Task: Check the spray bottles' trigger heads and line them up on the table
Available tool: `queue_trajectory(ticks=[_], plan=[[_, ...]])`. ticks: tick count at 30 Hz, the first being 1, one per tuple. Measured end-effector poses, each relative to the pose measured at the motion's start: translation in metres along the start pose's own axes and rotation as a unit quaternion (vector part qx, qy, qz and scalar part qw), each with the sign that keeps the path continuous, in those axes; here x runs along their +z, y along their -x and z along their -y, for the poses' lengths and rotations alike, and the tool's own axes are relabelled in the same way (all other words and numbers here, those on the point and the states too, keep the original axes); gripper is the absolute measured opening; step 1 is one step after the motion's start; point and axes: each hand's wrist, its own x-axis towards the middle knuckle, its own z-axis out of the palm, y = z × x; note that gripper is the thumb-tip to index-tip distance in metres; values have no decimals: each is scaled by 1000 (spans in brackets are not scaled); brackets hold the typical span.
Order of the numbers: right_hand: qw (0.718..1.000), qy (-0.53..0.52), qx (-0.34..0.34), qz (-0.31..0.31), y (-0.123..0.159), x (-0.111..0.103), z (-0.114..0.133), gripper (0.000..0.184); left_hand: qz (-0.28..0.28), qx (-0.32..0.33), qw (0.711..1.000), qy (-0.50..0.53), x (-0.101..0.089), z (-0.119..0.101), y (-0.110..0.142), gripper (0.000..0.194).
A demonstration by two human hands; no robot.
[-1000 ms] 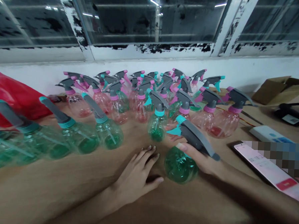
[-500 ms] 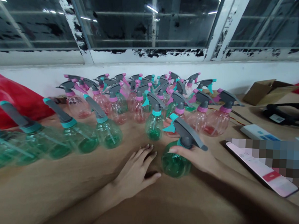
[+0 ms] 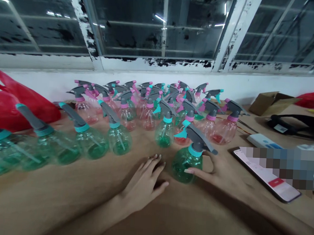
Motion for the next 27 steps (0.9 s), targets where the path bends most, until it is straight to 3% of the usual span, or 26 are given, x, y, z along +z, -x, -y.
queue_trajectory(ticks=[4,11,18,22,27], plan=[[1000,-5,-6,4,-6,10,11,51,-12,-4,1000,-20,-5,2,23,45],[999,-18,-22,18,-39,49,45,57,-49,-52,994,-77,-13,8,60,43],[997,28,-68,7,-77,82,68,58,-41,-69,995,-62,-13,6,61,41],[994,35,-105,-21,-93,91,69,51,-31,-70,995,-67,-12,6,61,41],[994,37,-98,-24,-110,97,68,54,-33,-70,995,-64,-11,7,62,43]])
